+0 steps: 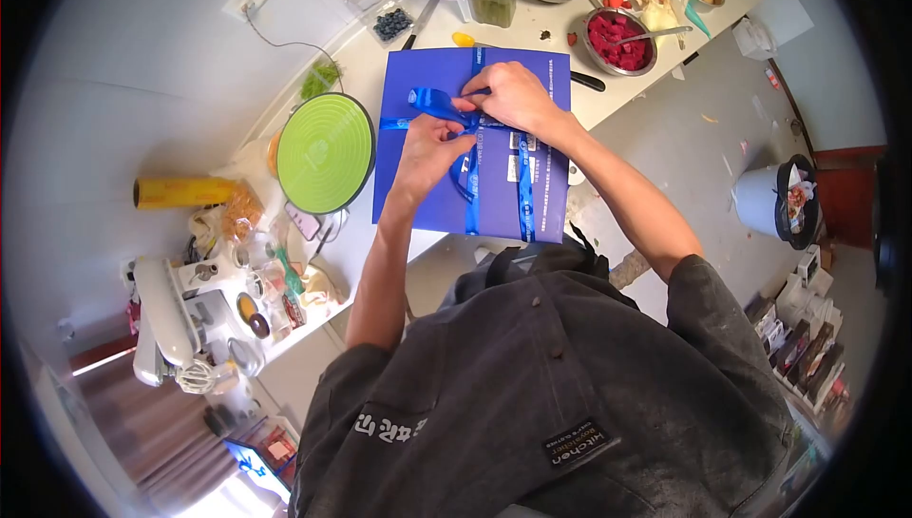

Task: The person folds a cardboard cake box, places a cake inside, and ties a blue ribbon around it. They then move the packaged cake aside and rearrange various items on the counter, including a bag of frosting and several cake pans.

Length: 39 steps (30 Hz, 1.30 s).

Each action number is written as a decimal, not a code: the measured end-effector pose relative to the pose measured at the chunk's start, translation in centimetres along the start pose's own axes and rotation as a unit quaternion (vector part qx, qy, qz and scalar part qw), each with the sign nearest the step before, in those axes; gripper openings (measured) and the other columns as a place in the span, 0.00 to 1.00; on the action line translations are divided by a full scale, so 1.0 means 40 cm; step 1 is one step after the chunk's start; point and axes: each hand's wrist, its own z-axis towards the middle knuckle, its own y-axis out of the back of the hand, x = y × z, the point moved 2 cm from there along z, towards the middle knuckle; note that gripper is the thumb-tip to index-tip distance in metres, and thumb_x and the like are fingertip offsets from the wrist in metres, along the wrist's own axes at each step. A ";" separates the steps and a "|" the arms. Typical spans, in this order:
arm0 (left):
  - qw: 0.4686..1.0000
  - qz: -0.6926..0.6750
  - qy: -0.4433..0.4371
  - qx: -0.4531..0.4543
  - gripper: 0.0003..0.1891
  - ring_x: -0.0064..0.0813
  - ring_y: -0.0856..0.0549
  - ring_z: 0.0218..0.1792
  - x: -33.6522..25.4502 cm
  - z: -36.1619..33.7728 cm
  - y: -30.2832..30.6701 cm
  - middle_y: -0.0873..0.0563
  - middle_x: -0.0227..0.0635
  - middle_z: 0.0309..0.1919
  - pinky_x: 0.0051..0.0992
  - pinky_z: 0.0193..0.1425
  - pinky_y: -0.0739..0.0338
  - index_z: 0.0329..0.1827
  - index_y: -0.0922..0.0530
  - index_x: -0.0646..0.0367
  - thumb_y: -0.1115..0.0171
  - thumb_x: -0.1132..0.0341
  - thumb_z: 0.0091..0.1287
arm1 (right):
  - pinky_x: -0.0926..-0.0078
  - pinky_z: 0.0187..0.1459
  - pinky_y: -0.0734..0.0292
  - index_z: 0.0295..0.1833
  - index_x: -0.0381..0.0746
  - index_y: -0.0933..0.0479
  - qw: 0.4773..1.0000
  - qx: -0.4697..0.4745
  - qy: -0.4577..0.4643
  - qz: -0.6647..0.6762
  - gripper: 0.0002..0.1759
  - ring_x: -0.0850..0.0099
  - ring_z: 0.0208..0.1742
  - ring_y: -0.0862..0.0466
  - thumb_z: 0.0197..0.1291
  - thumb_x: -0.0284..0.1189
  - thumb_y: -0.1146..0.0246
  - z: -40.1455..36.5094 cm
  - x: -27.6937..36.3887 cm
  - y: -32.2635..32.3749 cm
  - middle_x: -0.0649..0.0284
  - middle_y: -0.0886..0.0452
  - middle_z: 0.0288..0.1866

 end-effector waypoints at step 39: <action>0.948 -0.125 0.092 -0.279 0.11 0.12 0.37 0.13 0.021 0.069 -0.023 0.29 0.23 0.17 0.21 0.15 0.49 0.34 0.16 0.64 0.34 0.67 0.76 | 0.71 0.29 0.31 0.31 0.34 0.14 0.960 0.112 -0.177 0.188 0.12 0.78 0.25 0.22 0.64 0.30 0.27 -0.262 -0.013 0.073 0.66 0.19 0.21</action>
